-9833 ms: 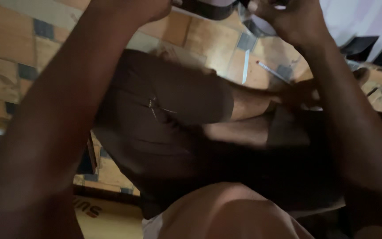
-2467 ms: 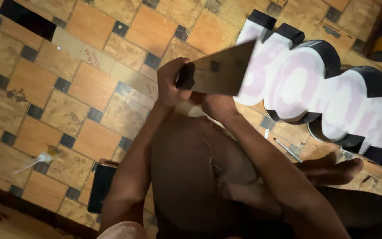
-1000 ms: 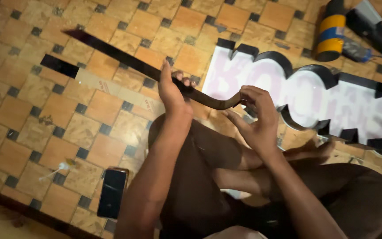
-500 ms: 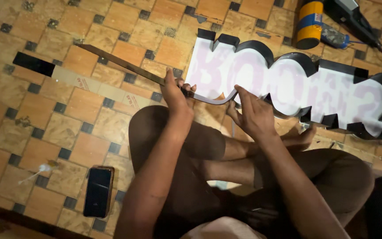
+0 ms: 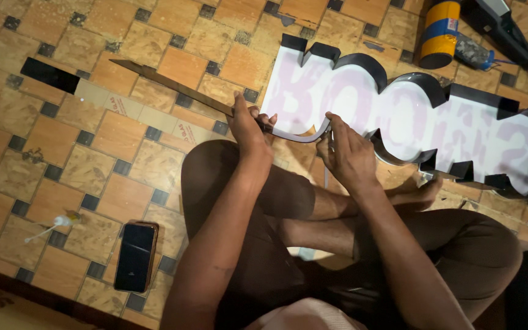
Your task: The person assembles a large sign spelling 'BOOM' by attaching black vinyl strips to the edges of white letter cutouts. They use a staple gun to secure the vinyl and a heat gun to soften it for better adhesion.
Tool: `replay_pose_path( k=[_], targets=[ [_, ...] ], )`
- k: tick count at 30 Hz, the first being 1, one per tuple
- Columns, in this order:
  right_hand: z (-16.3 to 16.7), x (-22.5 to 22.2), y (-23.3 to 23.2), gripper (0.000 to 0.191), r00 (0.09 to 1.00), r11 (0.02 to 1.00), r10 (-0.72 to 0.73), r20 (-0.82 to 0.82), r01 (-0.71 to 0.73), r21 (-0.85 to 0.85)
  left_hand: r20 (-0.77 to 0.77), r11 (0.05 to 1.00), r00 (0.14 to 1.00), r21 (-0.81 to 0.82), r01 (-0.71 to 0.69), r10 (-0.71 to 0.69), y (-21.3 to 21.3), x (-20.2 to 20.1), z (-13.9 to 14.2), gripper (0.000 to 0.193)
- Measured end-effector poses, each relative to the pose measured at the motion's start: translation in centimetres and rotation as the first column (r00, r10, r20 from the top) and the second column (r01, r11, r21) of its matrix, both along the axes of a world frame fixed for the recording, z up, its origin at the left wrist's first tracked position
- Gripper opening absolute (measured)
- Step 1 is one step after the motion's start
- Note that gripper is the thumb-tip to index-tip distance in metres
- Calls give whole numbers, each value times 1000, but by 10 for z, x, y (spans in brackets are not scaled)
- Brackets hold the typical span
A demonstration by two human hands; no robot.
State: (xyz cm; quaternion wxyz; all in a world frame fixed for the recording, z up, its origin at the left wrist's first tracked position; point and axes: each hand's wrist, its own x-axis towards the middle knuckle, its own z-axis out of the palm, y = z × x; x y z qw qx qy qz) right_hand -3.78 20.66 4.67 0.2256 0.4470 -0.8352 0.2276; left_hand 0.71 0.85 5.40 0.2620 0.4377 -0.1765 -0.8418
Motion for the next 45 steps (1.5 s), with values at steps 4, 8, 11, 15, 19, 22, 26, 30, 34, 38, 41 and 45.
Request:
replay_pose_path(
  k=[4, 8, 11, 15, 19, 22, 26, 30, 34, 38, 41, 45],
  targets=[
    [-1, 0, 2, 50, 1000, 1000, 12, 19, -12, 17, -4, 1000, 1000, -21, -6, 6, 0, 0, -3, 29],
    [-3, 1, 4, 53, 998, 999, 25, 57, -27, 40, 5, 1000, 1000, -22, -15, 15, -1, 0, -4, 30],
    [-4, 1, 5, 53, 998, 999, 24, 53, -27, 39, 5, 1000, 1000, -11, -14, 14, -2, 0, -2, 31],
    [-4, 0, 7, 55, 998, 996, 25, 52, -30, 87, 27, 999, 1000, -35, -8, 9, -1, 1, -4, 32],
    [-3, 0, 11, 48, 977, 997, 18, 215, -34, 70, 50, 998, 998, -62, -22, 25, -2, -2, -13, 35],
    [-5, 0, 9, 47, 934, 997, 60, 352, -38, -68, 41, 990, 995, -106, -91, 96, -5, -11, -25, 39],
    [-9, -11, 4, 52, 661, 931, 295, 690, -35, -364, 68, 986, 986, -72, -149, 154, -10, -26, -49, 47],
    [-18, -36, 6, 39, 652, 982, 165, 740, -37, -187, 125, 991, 987, -100, -88, 100, -12, -49, -83, 63],
    [-36, -65, 11, 36, 611, 996, 84, 787, -44, -72, 214, 975, 975, -200, 97, -53, -13, -61, -110, 72],
    [-60, -90, 8, 36, 633, 996, 35, 774, -82, 23, 647, 836, 761, -445, 322, 51, 0, -47, -113, 76],
    [-76, -106, 1, 35, 634, 983, -1, 773, -140, 117, 696, 201, 709, -714, 671, 108, 11, -36, -102, 71],
    [-91, -115, -3, 40, 576, 952, -55, 816, -216, 217, 869, -743, 492, -365, 560, -56, -14, -47, -84, 48]
  ],
)
